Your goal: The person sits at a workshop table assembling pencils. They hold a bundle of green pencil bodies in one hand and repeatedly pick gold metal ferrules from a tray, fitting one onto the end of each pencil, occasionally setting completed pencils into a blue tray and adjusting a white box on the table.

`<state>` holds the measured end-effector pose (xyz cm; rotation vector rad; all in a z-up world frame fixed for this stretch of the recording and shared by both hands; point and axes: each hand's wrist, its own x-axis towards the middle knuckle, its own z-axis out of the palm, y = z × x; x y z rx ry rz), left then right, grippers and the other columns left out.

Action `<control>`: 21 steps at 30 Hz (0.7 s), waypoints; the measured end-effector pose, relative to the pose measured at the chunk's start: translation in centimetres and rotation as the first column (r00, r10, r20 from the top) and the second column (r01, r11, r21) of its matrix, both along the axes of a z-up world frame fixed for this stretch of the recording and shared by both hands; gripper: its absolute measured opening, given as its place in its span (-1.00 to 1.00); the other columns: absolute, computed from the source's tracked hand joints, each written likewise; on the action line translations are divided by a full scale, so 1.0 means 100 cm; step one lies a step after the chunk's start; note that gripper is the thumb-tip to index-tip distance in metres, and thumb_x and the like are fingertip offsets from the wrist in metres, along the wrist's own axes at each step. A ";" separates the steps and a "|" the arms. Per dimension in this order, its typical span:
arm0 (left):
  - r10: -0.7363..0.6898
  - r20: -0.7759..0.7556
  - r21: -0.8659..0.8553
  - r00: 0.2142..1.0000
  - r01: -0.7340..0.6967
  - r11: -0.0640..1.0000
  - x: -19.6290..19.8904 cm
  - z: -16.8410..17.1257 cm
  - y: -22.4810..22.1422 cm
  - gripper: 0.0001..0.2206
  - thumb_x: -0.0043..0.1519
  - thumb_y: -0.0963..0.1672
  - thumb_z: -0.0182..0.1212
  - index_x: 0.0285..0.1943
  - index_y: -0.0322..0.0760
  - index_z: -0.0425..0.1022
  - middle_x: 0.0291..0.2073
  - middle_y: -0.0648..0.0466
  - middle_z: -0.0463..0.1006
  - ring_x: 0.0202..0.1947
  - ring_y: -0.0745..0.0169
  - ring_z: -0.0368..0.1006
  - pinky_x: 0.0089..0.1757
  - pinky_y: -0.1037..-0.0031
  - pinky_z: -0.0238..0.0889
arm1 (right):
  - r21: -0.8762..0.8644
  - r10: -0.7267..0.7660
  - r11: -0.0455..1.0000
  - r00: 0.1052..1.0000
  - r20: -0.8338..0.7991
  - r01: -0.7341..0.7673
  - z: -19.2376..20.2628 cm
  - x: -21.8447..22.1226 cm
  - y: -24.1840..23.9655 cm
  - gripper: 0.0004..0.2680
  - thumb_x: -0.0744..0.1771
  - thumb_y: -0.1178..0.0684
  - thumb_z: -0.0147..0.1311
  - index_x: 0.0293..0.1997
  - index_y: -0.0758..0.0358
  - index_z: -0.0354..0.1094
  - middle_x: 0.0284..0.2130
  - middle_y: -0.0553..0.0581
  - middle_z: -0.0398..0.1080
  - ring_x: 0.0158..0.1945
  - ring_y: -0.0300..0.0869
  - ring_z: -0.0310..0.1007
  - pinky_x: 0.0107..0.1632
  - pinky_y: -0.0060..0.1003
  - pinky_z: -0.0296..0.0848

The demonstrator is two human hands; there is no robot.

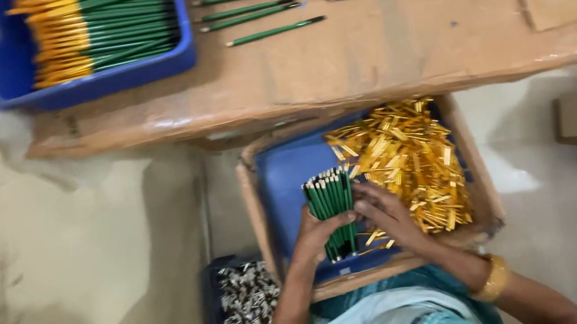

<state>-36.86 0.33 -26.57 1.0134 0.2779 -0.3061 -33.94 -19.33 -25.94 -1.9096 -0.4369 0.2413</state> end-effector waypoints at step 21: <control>-0.042 -0.028 -0.133 0.999 0.037 0.990 0.031 0.013 -0.025 -0.83 0.12 -0.26 0.42 -0.14 -0.41 0.61 -0.31 0.00 0.68 -0.32 0.27 0.61 -0.24 0.44 0.49 | -0.347 0.444 0.882 0.807 0.389 -0.318 0.035 0.026 -0.056 -0.74 0.31 0.09 0.16 0.12 0.15 0.38 -0.30 0.00 0.41 -0.36 -0.25 0.48 -0.32 -0.37 0.44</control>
